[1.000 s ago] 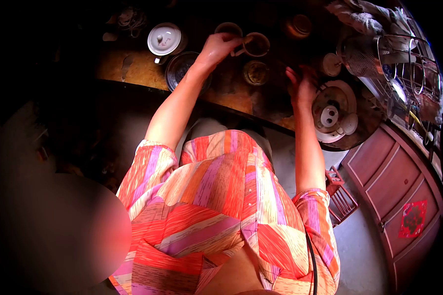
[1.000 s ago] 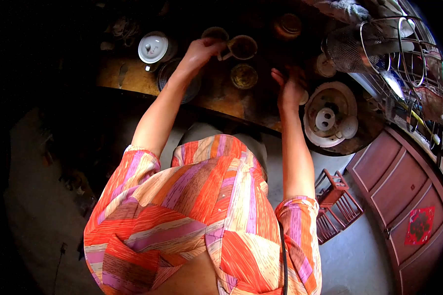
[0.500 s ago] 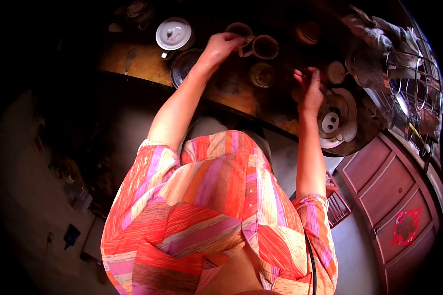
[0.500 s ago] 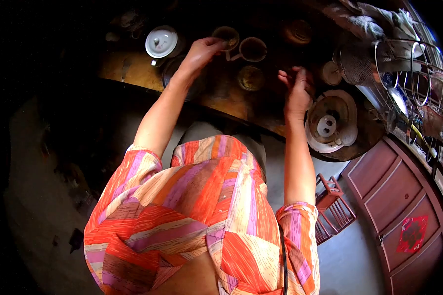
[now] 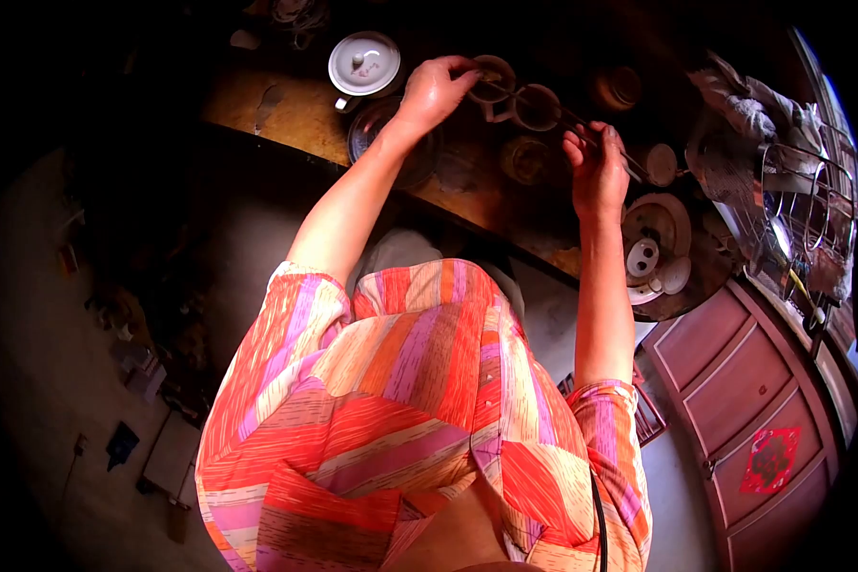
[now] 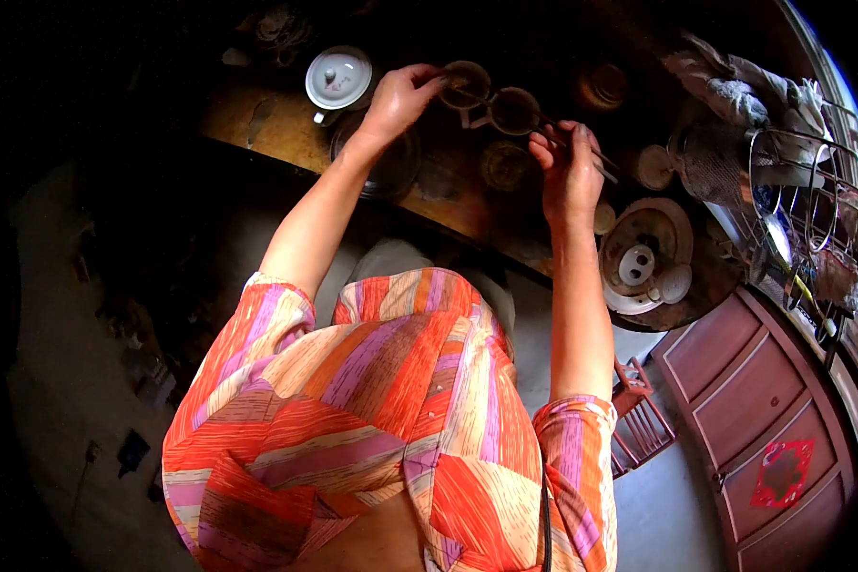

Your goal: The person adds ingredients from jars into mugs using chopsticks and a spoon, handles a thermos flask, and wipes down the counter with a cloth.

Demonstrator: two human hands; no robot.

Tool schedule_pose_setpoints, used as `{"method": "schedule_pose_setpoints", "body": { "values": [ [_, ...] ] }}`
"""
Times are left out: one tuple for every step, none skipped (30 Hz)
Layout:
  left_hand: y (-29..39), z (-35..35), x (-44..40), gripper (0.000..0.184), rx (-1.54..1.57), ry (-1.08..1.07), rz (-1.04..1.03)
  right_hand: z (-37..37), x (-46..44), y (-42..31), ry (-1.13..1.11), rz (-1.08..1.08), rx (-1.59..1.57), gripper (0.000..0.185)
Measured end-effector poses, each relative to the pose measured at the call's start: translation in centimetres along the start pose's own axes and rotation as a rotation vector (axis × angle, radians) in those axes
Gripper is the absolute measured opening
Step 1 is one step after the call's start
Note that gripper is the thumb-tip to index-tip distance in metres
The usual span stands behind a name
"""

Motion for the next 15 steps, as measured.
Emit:
{"method": "schedule_pose_setpoints", "body": {
  "values": [
    [0.3, 0.3, 0.1, 0.025, -0.081, 0.056, -0.038, -0.2, 0.1, -0.1, -0.01, 0.019, 0.005, 0.026],
    [0.7, 0.5, 0.3, 0.025, -0.081, 0.058, -0.035, -0.3, 0.1, -0.3, -0.021, 0.037, 0.009, 0.026],
    [1.4, 0.9, 0.6, 0.024, -0.154, 0.091, -0.061, -0.4, 0.2, -0.3, -0.023, 0.035, 0.011, 0.026],
    [1.9, 1.2, 0.8, 0.023, -0.228, 0.122, -0.086, -0.7, 0.5, -0.6, -0.039, 0.07, 0.075, 0.027],
    [1.8, 1.1, 0.8, 0.023, -0.227, 0.123, -0.083, -1.1, 0.7, -1.0, -0.054, 0.106, 0.139, 0.027],
    [1.8, 1.1, 0.9, 0.021, -0.242, 0.153, -0.122, -1.4, 1.0, -1.1, -0.054, 0.105, 0.142, 0.027],
    [2.0, 1.1, 1.0, 0.018, -0.258, 0.181, -0.161, -2.2, 1.4, -1.3, -0.081, 0.128, 0.213, 0.027],
    [2.1, 1.0, 1.1, 0.018, -0.255, 0.18, -0.161, -2.8, 1.7, -1.5, -0.107, 0.153, 0.284, 0.027],
    [2.5, 1.0, 1.3, 0.017, -0.268, 0.193, -0.189, -3.0, 1.9, -1.5, -0.112, 0.154, 0.309, 0.027],
    [2.8, 1.0, 1.4, 0.015, -0.281, 0.205, -0.219, -3.4, 2.1, -1.5, -0.124, 0.168, 0.329, 0.027],
    [2.9, 0.9, 1.4, 0.015, -0.28, 0.204, -0.22, -3.7, 2.3, -1.5, -0.137, 0.182, 0.35, 0.027],
    [3.1, 0.9, 1.5, 0.014, -0.3, 0.225, -0.256, -3.8, 2.4, -1.3, -0.136, 0.183, 0.35, 0.027],
    [3.4, 1.0, 1.6, 0.014, -0.321, 0.246, -0.293, -4.0, 2.4, -1.3, -0.141, 0.208, 0.365, 0.027],
    [3.4, 0.9, 1.7, 0.014, -0.321, 0.245, -0.295, -4.1, 2.4, -1.3, -0.147, 0.232, 0.38, 0.027],
    [3.5, 0.8, 1.7, 0.013, -0.324, 0.239, -0.301, -4.1, 2.4, -1.2, -0.146, 0.233, 0.38, 0.027]
  ]
}}
Point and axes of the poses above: each hand's wrist, its own x-axis away from the middle knuckle, its own z-axis out of the back of the hand, y = z × x, the point moved 6 cm from there along -x, towards the middle knuckle, and after that the axes turned 10 degrees about -x, right-handed, at the moved point
